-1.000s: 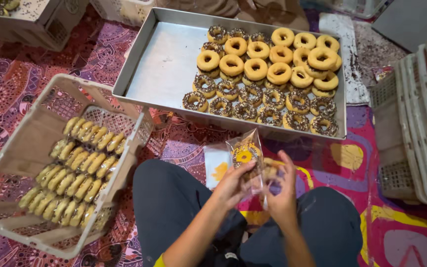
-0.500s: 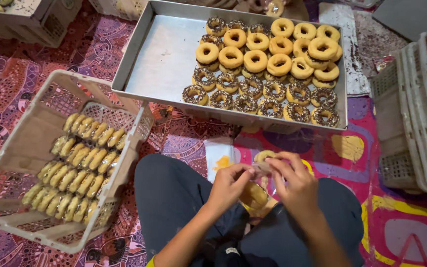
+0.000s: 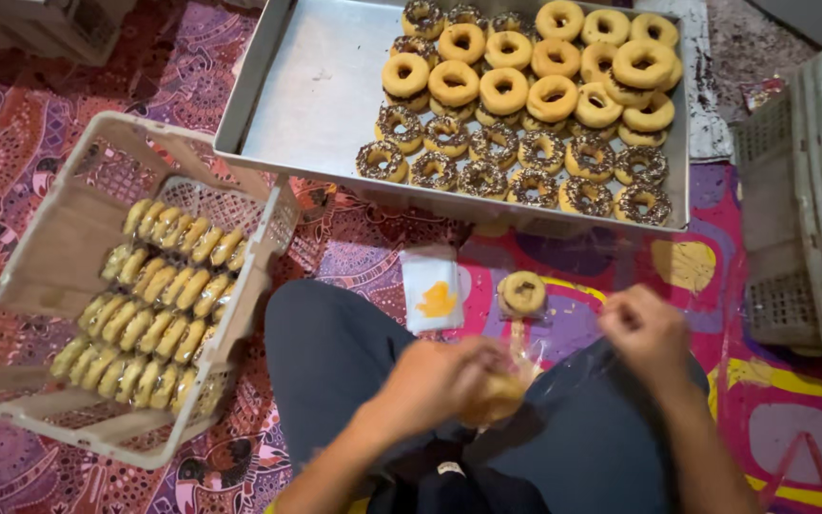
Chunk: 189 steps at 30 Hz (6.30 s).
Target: The person sits on the floor and individually places donuts from a metal tray into small clear plastic bags. They seal each bag and place it into a white plastic crate. The process is repeated for multiple donuts.
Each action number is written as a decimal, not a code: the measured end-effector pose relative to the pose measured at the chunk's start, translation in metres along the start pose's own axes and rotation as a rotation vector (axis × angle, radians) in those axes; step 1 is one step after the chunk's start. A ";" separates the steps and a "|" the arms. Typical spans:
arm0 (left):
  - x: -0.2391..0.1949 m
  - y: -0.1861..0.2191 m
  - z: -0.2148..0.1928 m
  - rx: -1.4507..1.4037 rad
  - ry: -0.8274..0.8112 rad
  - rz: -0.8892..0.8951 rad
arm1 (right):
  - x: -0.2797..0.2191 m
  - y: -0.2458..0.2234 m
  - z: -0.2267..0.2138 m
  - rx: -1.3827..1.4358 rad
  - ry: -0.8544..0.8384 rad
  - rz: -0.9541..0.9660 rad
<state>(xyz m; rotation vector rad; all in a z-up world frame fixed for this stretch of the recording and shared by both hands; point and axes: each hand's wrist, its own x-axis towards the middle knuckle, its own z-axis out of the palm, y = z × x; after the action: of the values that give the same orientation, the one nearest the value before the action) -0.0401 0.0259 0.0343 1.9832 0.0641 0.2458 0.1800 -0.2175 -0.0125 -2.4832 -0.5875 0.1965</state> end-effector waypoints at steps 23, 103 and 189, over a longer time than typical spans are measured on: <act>-0.051 -0.064 0.015 -1.061 0.647 -0.246 | -0.089 -0.142 0.146 1.381 -0.410 -0.121; 0.054 -0.418 -0.280 0.709 0.376 -0.484 | 0.053 0.117 0.232 1.046 -0.477 0.450; 0.074 -0.078 0.085 -1.600 0.629 -0.486 | -0.044 -0.108 0.036 0.343 0.227 -0.455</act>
<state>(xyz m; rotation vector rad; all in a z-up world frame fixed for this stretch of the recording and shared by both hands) 0.0546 -0.0066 -0.0595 0.2287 0.5518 0.4051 0.0914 -0.1401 0.0197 -1.9507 -0.9137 -0.1492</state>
